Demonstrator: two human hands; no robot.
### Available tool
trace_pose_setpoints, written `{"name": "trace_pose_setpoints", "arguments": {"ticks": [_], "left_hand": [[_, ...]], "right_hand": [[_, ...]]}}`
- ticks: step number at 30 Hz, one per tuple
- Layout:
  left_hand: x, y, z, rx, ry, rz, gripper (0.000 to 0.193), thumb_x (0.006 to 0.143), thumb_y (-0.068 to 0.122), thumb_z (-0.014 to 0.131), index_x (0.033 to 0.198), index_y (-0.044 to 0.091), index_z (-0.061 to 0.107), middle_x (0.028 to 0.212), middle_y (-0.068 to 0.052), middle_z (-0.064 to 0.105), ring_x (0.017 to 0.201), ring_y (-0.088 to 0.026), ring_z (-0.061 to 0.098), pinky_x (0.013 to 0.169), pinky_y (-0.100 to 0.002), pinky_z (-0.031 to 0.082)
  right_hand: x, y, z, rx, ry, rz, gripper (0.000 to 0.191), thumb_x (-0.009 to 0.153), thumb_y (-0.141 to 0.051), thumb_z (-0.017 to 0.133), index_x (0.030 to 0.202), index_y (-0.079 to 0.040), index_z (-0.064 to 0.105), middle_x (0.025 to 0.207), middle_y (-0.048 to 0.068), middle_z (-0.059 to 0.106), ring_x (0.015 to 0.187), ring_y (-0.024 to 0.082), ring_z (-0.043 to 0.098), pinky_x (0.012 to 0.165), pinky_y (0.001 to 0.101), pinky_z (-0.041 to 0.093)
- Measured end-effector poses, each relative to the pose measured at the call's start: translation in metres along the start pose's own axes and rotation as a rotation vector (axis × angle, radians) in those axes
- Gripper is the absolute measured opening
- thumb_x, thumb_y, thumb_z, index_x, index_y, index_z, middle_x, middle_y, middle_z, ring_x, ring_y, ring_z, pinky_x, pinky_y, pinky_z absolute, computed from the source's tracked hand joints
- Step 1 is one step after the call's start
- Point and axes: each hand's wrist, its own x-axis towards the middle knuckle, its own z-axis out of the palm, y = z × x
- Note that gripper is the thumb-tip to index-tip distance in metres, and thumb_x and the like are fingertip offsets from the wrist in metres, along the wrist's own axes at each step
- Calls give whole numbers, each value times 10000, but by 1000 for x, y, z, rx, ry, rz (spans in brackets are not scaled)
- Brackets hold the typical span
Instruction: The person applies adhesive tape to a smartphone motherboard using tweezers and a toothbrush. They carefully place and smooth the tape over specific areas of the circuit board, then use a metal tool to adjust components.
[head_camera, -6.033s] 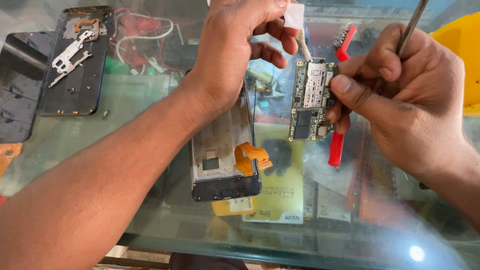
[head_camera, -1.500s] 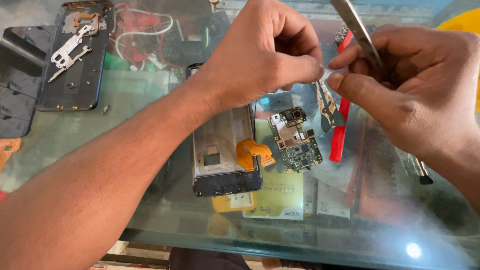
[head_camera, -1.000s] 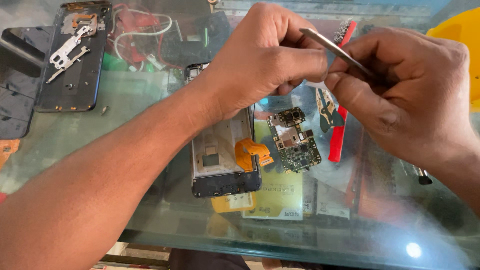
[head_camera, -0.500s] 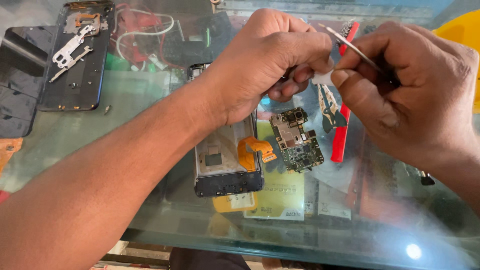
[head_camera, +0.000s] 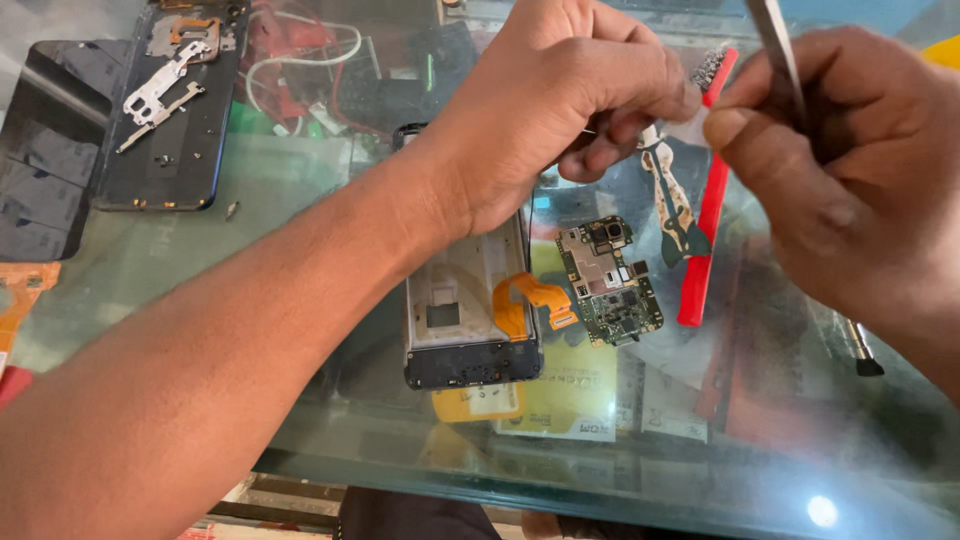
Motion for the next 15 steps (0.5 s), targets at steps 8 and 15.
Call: {"name": "trace_pose_setpoints", "arguments": {"ticks": [8,15], "left_hand": [[0,-1,-8,-10,28,-18,192,858,133,675,885,-28,778,646,-26,601,541,-87,520,454,-261,352],[-2,1,-7,32,34,-11,200,853,143,685,906,-20,786,665,-20,619,556,-78,546,457,-244,367]], "right_hand": [[4,-5,-2,172,51,87,79,1034,-54,685,1079,10,687,841,1,658,680,21,539,586,178,413],[4,-7,-2,180,54,93,83,1011,-43,689,1079,3,682,868,2,666,696,12,558,600,169,423]]}}
